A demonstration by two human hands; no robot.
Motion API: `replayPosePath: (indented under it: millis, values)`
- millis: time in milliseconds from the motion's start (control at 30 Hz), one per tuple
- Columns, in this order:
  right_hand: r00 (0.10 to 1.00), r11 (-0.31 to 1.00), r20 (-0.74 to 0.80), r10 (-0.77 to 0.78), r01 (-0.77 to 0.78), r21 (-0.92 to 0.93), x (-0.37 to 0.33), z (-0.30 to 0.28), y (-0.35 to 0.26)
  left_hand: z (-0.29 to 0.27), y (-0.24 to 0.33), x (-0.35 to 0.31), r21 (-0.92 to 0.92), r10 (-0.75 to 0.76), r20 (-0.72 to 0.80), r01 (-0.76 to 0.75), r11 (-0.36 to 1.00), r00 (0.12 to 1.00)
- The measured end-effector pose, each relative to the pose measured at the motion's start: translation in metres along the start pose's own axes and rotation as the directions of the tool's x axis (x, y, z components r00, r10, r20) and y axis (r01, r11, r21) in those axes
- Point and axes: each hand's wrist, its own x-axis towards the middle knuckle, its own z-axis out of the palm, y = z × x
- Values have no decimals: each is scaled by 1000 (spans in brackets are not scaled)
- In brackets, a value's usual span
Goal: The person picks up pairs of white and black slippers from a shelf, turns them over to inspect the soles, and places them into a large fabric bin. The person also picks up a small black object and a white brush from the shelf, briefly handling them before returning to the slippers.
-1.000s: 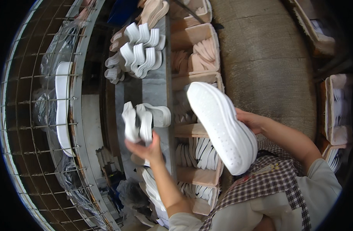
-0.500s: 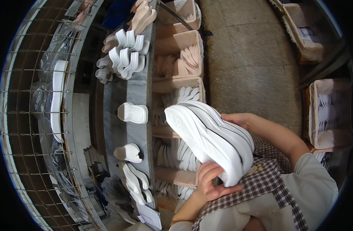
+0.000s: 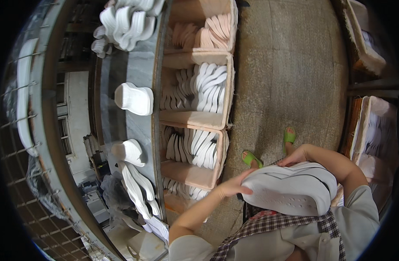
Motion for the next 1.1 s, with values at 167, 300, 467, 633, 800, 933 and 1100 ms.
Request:
replayPosePath:
  millis: [167,300,467,633,800,933,1100]
  values:
    - [938,955,-280,-207,132,-264,50,-32,-35,1,-102,-42,-259,31,-255,-99,961,966]
    - [819,866,-341,-462,332,-375,136,-58,-82,-11,-184,-102,-515,-162,-627,-250,820,762]
    - [379,630,-505,-775,515,-581,271,-54,-144,-78,-256,-166,-264,-52,-939,-617,741,339]
    - [313,385,-234,-920,627,-677,357,-33,-184,-229,-284,-187,-33,-142,-974,-515,857,-174]
    - [44,-282,291,-956,151,-948,403,-87,-205,-420,-288,-202,487,507,-809,144,862,-298]
    - [119,-396,394,-911,4,-918,418,-117,-197,-519,-338,-201,589,621,-696,209,781,-361]
    - [57,-467,463,-884,-72,-882,410,-119,-190,-589,-377,-181,526,720,-600,506,683,-349]
